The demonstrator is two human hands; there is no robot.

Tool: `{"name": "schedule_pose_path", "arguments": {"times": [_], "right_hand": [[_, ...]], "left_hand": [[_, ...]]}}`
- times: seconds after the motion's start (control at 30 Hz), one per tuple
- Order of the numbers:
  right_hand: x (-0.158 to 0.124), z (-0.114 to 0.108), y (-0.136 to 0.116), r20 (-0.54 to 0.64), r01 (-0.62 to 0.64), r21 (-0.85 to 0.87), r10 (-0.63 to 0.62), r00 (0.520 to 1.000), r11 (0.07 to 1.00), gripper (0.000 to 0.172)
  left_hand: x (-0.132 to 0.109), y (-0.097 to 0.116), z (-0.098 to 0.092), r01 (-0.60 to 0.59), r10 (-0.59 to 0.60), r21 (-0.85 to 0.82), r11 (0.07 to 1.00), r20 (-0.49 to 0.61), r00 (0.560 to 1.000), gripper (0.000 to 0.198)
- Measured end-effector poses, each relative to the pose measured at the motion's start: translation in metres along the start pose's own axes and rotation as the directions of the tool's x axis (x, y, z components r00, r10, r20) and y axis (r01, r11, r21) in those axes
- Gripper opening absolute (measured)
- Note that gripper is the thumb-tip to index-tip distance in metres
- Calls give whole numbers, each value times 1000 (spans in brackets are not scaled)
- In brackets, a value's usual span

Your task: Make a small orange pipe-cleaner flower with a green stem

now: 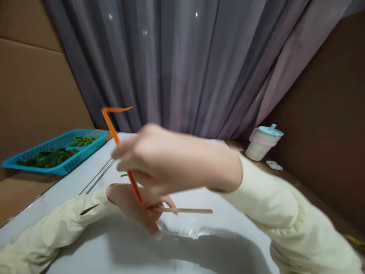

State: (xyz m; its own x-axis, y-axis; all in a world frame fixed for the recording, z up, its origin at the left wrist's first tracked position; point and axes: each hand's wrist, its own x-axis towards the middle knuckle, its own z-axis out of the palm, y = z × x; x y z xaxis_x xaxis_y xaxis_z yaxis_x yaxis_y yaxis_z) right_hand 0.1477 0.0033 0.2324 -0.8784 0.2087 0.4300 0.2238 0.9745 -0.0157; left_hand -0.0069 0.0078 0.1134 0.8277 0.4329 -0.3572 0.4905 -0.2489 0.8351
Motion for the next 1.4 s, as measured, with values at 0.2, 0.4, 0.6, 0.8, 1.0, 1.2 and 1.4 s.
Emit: {"name": "schedule_pose_path", "arguments": {"times": [0.2, 0.4, 0.6, 0.8, 1.0, 1.2, 1.4], "right_hand": [[-50, 58, 8, 252, -42, 190, -7, 968, 981, 29], [-76, 72, 9, 342, -222, 222, 137, 930, 949, 43], [-93, 93, 14, 236, -205, 201, 156, 959, 958, 64], [-109, 105, 10, 323, -320, 160, 257, 911, 934, 79], [-125, 115, 4, 466, -505, 189, 376, 801, 842, 89], [-125, 127, 2, 474, -492, 249, 338, 813, 834, 88], [-124, 133, 8, 330, -440, 204, 362, 872, 874, 57]], "left_hand": [[0, -6, -9, -166, 212, -326, 931, 109, 971, 45], [18, -22, 7, -141, 76, -643, 753, -128, 989, 54], [20, -21, 10, -206, 136, -408, 889, -193, 972, 56], [27, -26, 19, -182, 111, -417, 890, -189, 976, 40], [35, -43, 35, -126, -4, -604, 787, -209, 978, 27], [39, -62, 40, -125, -26, -773, 622, -180, 983, 25], [32, -72, 35, -91, -15, -972, 215, -97, 995, 13]]}}
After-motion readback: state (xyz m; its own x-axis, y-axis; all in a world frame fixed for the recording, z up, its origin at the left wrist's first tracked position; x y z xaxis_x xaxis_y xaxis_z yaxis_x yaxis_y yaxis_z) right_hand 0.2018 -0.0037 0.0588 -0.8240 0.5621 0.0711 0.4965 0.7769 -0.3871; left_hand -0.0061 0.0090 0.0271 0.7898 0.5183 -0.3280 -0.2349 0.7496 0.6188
